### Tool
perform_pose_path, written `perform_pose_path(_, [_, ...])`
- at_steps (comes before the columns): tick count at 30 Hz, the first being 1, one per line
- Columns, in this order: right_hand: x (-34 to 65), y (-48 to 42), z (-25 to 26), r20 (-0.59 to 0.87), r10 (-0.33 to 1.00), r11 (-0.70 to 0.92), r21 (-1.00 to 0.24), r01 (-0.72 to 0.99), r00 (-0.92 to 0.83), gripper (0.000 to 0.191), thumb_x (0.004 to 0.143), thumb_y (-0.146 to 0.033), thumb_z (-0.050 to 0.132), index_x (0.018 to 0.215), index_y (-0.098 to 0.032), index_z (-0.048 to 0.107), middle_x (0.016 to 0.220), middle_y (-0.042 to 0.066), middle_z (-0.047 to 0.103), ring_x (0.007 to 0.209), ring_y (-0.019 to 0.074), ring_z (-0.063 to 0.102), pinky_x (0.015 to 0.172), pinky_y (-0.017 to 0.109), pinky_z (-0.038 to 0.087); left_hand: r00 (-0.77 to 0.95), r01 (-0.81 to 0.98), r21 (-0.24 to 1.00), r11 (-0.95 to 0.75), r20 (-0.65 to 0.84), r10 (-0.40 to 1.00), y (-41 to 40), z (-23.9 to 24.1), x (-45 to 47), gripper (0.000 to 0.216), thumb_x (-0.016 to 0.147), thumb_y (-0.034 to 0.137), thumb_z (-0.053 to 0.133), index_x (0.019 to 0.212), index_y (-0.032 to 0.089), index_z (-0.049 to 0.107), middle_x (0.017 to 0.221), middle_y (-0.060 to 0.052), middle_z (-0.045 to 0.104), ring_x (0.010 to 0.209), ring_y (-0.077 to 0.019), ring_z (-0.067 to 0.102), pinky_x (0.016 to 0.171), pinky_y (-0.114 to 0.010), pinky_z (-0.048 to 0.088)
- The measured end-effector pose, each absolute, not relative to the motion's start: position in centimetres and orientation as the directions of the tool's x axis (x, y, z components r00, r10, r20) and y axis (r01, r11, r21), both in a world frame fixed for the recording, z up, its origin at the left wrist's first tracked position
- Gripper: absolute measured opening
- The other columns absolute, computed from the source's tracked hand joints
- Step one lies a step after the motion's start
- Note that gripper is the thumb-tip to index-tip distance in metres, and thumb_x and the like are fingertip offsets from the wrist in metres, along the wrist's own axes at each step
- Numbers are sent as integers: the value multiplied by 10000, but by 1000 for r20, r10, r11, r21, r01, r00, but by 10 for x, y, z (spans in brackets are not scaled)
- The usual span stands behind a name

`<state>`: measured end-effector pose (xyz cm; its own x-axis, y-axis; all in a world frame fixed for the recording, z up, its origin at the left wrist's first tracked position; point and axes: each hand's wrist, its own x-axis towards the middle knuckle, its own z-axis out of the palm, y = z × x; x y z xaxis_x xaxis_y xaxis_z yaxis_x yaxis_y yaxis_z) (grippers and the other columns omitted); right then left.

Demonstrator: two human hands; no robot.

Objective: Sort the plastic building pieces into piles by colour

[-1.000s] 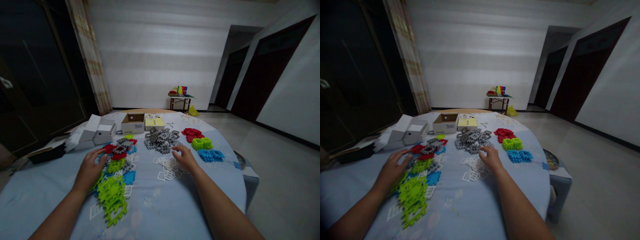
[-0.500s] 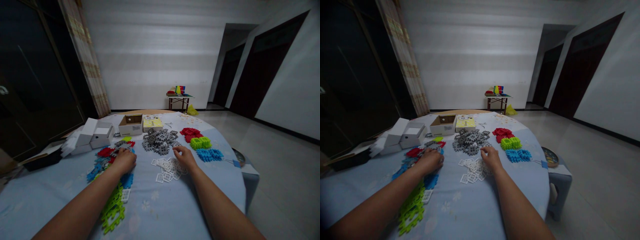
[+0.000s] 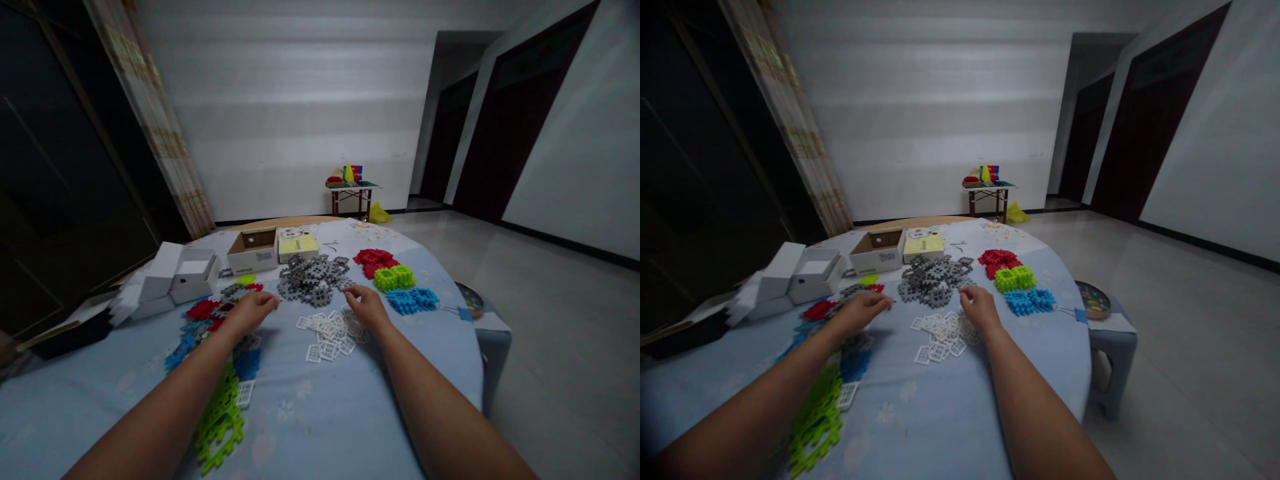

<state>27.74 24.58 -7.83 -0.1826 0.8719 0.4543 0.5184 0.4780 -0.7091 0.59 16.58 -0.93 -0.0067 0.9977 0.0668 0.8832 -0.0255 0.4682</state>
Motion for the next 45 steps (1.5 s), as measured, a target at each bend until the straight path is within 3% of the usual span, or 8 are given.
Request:
perform_pose_path(4, [280,247,-79,423,894,434,-731,526,-150,266,731,-255,467,874,-183,679,828,38,681,753,161,600,739,265,438,60,741,666,-91,69,996,171,0,21,556,720,593,397,970,159,638,979,-43,667,904,-189,575,802,-264,423])
perform_pose_path(9, [283,249,-82,373,918,383,-749,541,-133,269,729,-254,460,879,-191,674,796,27,682,730,159,604,698,247,438,-101,735,679,-4,116,988,166,7,-8,609,655,634,459,964,140,635,936,-55,674,873,-200,579,781,-268,426])
perform_pose_path(17, [284,256,-97,317,946,299,-775,556,-68,274,722,-253,453,869,-179,672,816,37,683,777,169,608,705,242,428,-278,876,435,207,105,955,146,-1,-68,459,676,503,454,930,177,653,861,-51,689,785,-219,597,669,-281,423])
perform_pose_path(22, [284,252,-96,294,956,259,-789,557,-28,286,734,-271,438,880,-181,667,796,31,681,753,167,609,682,239,426,-167,968,202,147,85,982,147,-7,-49,309,697,412,457,848,255,677,948,-33,675,915,-232,569,800,-333,371])
perform_pose_path(26, [281,249,-94,285,958,247,-744,621,-40,269,742,-268,446,878,-193,666,803,33,684,755,165,609,677,231,417,-124,992,21,123,68,990,153,-16,-33,265,638,398,533,790,241,682,933,-88,660,994,-290,510,901,-429,282])
perform_pose_path(29, [279,248,-93,269,962,232,-717,657,-47,247,742,-253,461,872,-212,667,842,22,687,786,157,606,690,218,408,-142,987,-76,144,38,989,158,-21,-30,253,598,404,580,728,213,683,883,-128,649,980,-319,501,894,-472,272])
perform_pose_path(39, [278,250,-97,271,960,240,-684,689,-65,240,748,-258,466,870,-230,671,840,23,688,782,164,610,678,228,408,-209,953,-233,193,-45,977,163,-16,-26,318,733,421,545,861,135,600,898,-67,608,943,-205,523,911,-464,325])
perform_pose_path(45, [279,248,-96,281,957,258,-697,669,-76,233,747,-258,466,862,-224,667,842,24,685,789,164,605,686,231,406,-196,962,-182,204,58,979,158,-15,-25,159,674,217,555,788,150,642,885,-149,637,961,-282,529,914,-466,280])
